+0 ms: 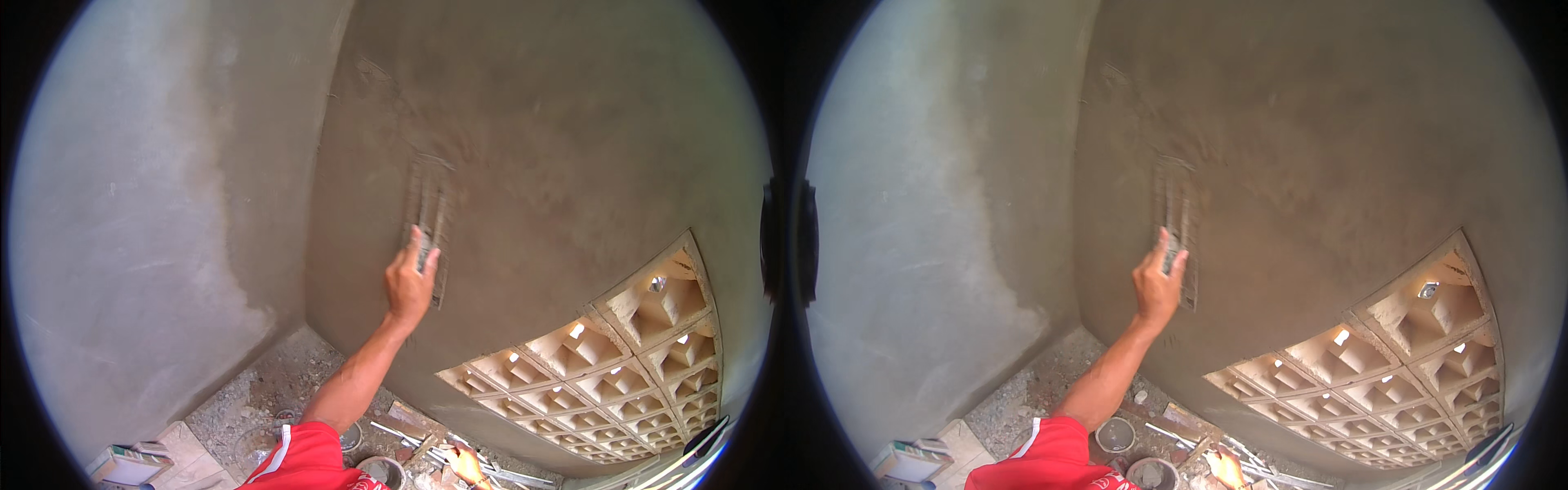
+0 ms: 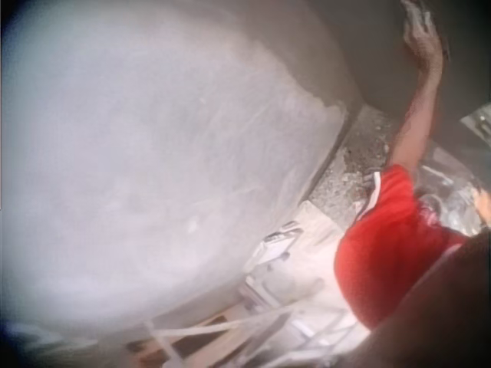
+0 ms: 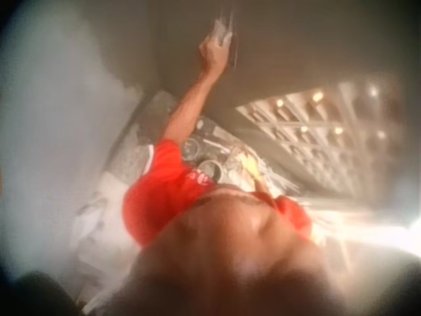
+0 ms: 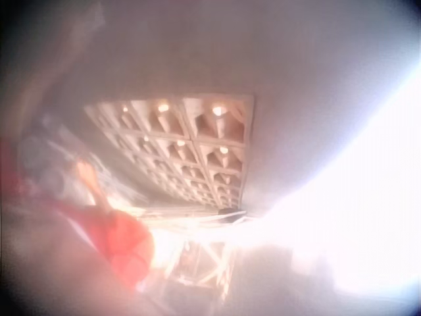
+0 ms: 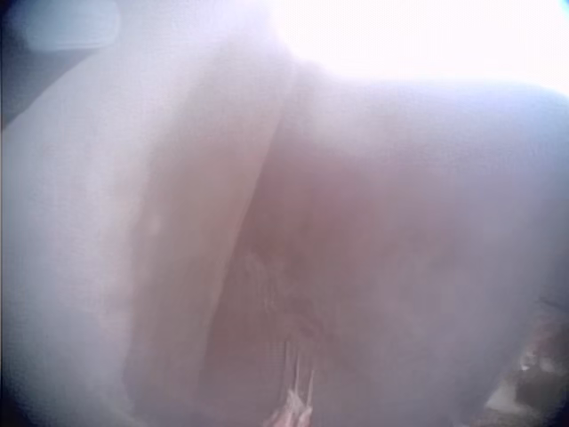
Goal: The person applies plaster to a wall using a trowel and a float, smoothing the surface. They briefly stand to retrieve a bucket of water, then resume plastering.
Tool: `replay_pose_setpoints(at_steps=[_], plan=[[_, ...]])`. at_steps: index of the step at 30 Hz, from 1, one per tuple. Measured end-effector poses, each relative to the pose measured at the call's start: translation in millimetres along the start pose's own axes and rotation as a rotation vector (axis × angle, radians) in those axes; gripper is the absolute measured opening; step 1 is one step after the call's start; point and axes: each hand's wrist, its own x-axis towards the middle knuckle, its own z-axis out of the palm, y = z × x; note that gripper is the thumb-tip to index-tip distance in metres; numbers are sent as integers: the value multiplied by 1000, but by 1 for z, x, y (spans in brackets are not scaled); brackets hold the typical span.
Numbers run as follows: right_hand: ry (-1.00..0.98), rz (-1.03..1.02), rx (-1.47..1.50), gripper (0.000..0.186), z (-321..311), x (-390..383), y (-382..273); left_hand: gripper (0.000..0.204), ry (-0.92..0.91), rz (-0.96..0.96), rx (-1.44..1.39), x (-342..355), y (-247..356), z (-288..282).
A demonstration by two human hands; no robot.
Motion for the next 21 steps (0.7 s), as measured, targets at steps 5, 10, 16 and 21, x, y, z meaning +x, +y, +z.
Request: replay_pose_setpoints(at_steps=[5,10,16,21], plan=[[-33,-69,-23,42,12,9,34,48,-114,-460,-141,61,-2,-21],[-9,-92,59,42,1,3,33,46,-148,-139,-99,23,25,-6],[-9,91,180,44,-9,15,42,48,-199,-604,-131,125,14,-16],[-70,141,203,48,-1,6,74,54,-271,-211,38,70,33,-1]])
